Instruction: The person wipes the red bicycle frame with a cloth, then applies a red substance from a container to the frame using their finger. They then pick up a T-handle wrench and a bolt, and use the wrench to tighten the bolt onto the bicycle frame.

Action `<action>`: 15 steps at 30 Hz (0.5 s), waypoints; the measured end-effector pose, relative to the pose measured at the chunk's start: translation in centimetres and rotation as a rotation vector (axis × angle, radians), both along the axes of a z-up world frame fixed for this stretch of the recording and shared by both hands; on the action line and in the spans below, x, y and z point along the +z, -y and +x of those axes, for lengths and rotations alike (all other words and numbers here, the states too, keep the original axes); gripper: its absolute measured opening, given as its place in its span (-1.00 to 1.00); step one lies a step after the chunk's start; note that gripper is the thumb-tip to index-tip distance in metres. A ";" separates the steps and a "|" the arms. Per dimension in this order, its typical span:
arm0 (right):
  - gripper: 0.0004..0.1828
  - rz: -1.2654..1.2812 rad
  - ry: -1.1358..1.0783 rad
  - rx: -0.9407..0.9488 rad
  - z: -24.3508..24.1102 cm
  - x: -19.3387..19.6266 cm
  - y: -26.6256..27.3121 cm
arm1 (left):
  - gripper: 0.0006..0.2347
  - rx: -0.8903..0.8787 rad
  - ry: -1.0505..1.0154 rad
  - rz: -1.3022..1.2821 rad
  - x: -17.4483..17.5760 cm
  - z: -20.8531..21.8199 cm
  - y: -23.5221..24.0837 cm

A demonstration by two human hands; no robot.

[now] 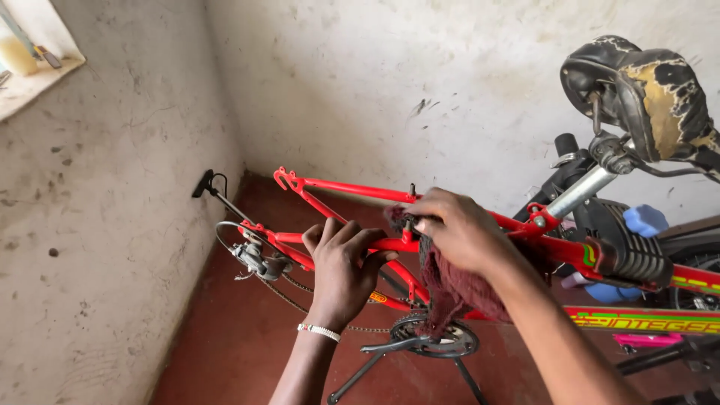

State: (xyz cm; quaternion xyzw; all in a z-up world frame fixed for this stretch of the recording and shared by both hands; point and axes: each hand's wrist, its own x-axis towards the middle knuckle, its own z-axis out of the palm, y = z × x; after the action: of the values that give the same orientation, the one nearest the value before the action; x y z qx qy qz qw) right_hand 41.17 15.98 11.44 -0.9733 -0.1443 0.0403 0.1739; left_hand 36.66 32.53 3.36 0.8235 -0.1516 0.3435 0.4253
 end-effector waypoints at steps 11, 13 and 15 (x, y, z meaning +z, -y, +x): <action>-0.62 0.306 -0.494 0.105 1.4 3.6 1.1 | -0.79 -0.068 -0.038 0.025 0.3 -0.2 -0.5; -0.59 0.264 -0.490 0.116 1.4 3.7 1.7 | -0.80 -0.057 -0.056 0.035 0.5 -0.1 -0.6; -0.68 0.265 -0.420 0.143 1.7 3.0 2.4 | -0.81 -0.061 -0.072 0.017 0.6 -0.2 -0.6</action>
State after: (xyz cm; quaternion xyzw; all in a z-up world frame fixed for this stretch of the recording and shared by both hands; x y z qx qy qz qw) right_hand 42.83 13.60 14.45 -0.8996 -0.1778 0.2343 0.3228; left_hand 36.42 33.15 3.91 0.8339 -0.1639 0.2990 0.4339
